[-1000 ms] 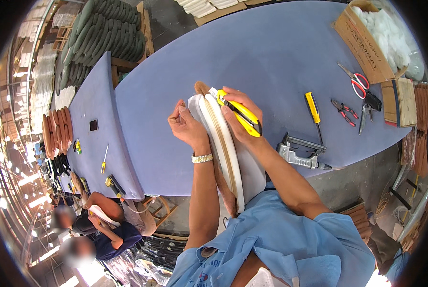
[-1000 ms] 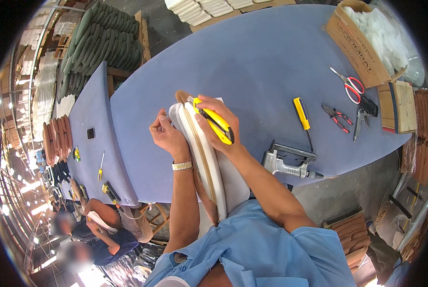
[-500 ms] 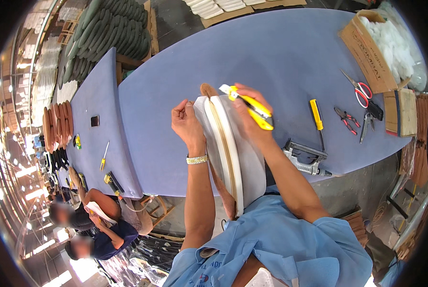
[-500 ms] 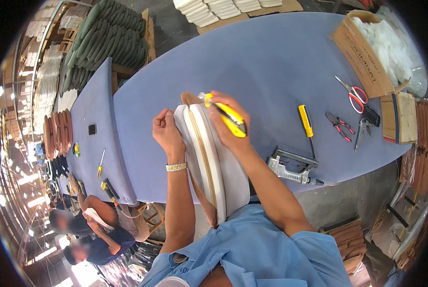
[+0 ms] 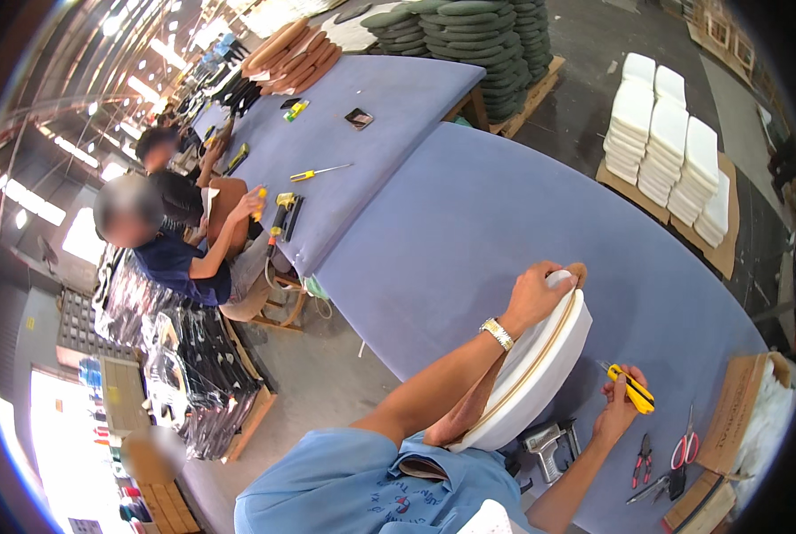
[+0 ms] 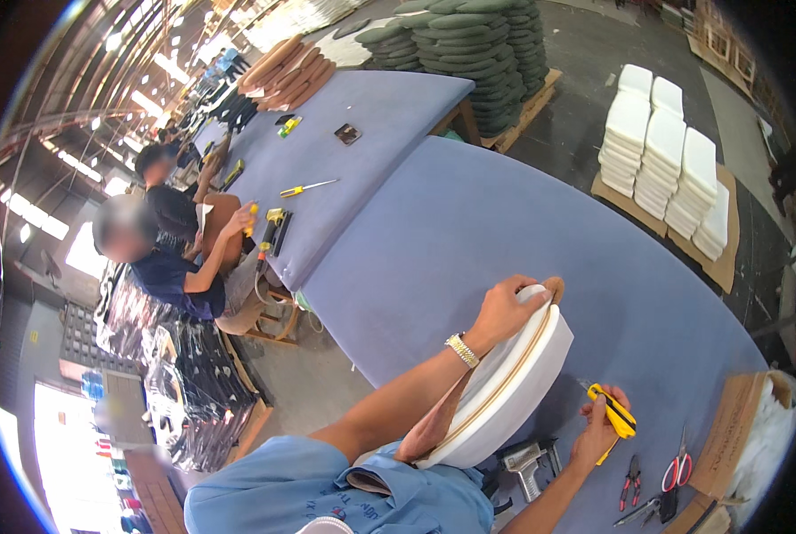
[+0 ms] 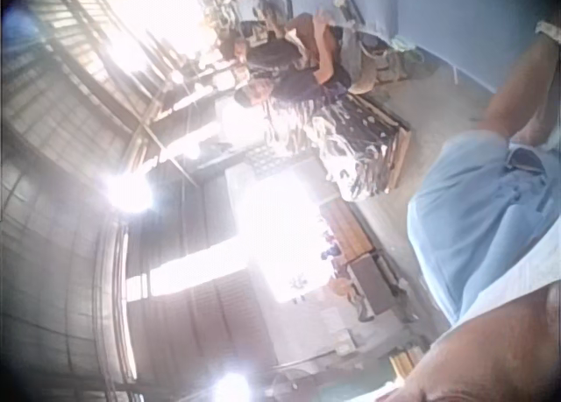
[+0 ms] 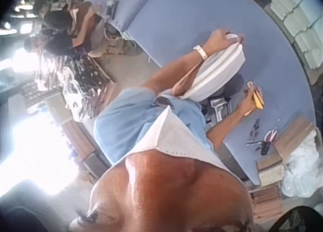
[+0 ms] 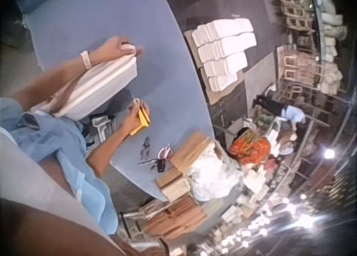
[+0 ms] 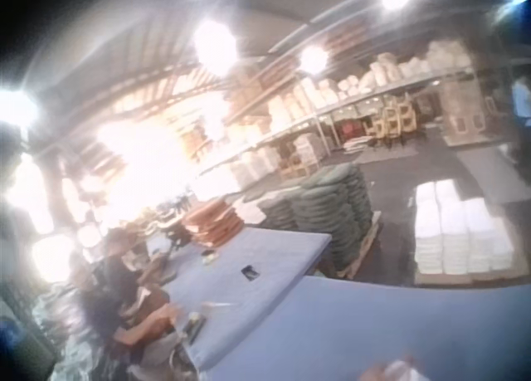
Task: The person wraps a white fabric cover around a cushion core, folds and tucks the edges, and secures the cover using a staple gun. They trim excess fabric with a utility knife and smooth the surface. The process is repeated for multiple cushion units.
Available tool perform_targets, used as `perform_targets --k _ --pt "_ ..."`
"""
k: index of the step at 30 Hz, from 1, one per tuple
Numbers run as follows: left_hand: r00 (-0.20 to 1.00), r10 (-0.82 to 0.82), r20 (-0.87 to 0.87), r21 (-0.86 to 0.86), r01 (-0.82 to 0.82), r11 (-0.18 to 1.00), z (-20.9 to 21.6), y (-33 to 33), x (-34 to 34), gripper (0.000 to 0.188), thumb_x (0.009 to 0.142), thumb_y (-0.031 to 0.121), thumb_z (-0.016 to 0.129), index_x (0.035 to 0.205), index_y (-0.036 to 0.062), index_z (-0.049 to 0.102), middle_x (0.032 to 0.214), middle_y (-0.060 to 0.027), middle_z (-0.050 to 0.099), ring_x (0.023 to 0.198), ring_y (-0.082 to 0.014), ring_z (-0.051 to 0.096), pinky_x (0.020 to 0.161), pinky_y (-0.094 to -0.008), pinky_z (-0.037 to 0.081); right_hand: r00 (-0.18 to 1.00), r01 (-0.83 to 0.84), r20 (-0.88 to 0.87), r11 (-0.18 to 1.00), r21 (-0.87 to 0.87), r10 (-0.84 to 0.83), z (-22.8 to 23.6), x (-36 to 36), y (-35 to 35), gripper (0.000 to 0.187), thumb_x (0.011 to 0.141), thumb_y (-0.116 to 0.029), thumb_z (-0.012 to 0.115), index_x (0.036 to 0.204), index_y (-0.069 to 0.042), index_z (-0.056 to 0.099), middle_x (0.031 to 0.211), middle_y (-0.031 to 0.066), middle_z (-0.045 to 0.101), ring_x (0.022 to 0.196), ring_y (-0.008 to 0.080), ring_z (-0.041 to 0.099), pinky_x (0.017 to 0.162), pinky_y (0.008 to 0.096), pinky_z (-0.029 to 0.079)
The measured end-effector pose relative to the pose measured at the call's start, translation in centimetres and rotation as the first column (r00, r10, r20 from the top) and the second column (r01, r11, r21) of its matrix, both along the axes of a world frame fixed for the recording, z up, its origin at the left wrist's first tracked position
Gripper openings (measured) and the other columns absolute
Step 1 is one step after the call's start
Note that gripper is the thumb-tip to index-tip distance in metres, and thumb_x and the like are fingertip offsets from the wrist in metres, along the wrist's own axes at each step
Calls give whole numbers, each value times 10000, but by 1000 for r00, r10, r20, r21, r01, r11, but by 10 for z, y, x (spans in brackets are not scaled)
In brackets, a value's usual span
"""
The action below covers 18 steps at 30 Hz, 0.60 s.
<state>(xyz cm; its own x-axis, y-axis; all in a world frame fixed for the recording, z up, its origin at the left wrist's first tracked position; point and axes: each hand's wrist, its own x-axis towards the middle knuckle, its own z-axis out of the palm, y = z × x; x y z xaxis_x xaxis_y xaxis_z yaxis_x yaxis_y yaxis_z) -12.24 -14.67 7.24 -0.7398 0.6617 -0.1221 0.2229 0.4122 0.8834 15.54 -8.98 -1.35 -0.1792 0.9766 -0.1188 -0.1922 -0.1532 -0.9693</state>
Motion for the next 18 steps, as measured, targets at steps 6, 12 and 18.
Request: perform_targets --k 6,12,18 --pt "990 -127 -67 -75 122 990 13 2 11 449 888 346 748 1173 2 698 1139 -236 706 1056 -392 700 884 -476 556 985 81 -154 997 -3 -81 13 -5 7 310 1038 -92 612 1340 -44 555 1374 111 632 861 128 656 754 231 558" --pt "974 -187 -126 -229 155 961 4 -28 43 807 888 390 750 1553 119 381 1377 -242 567 1238 -423 611 928 -537 546 996 -55 72 996 74 50 14 -25 -13 265 1066 -143 569 1319 -64 559 1506 112 537 957 143 652 868 286 558" --pt "869 -405 -286 -309 316 897 31 -113 85 1068 831 347 778 1658 200 118 1396 -262 553 1237 -441 608 906 -561 566 992 -94 98 990 101 84 -7 -10 -32 269 1057 -155 592 1313 -76 573 1487 112 561 905 138 664 830 281 571"
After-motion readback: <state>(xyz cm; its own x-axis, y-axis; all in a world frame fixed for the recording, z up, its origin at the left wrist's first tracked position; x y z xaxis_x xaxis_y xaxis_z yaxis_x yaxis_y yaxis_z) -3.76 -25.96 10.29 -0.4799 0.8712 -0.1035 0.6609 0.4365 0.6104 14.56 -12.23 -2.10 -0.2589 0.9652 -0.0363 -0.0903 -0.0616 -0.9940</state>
